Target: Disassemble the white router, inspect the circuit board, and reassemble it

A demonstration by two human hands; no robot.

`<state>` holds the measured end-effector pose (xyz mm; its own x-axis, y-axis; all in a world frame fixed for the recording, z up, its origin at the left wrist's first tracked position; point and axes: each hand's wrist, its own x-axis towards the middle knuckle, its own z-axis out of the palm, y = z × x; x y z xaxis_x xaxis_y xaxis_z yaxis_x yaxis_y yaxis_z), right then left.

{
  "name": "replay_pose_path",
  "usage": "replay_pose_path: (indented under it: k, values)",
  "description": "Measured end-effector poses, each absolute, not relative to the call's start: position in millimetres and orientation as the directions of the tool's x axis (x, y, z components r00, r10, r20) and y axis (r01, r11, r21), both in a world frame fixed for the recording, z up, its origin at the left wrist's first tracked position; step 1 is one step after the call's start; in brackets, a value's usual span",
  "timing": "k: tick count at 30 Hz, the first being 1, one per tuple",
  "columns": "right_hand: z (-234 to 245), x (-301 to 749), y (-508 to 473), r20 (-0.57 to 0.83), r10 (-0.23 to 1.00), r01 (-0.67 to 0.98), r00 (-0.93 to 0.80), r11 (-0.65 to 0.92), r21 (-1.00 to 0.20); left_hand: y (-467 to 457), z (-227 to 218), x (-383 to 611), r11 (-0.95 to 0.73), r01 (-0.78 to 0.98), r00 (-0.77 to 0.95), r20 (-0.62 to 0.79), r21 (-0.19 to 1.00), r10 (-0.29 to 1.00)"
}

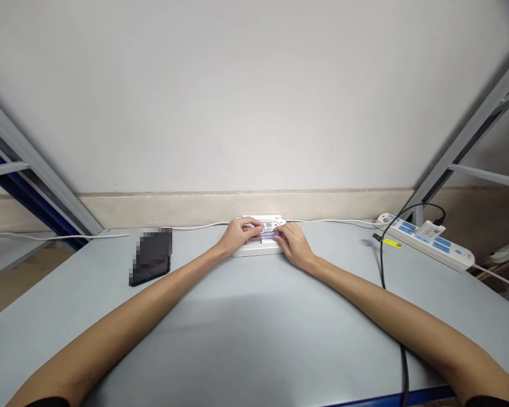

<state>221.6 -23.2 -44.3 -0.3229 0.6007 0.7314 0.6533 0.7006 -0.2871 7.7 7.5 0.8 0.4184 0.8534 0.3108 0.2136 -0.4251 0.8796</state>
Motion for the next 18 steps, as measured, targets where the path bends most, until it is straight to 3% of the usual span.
replay_pose_path:
  k: [8, 18]
  values:
    - [-42.0, 224.8, -23.1, 0.721, 0.642, 0.682, -0.261, 0.651, -0.333, 18.0, -0.1, 4.5, -0.288, 0.088, 0.422, 0.226, 0.954, 0.878]
    - [-44.0, 226.2, -24.4, 0.777, 0.566, 0.603, -0.275, 0.731, -0.320, 19.9, -4.1, 2.2, -0.273, 0.020, 0.415, 0.240, 0.962, 0.878]
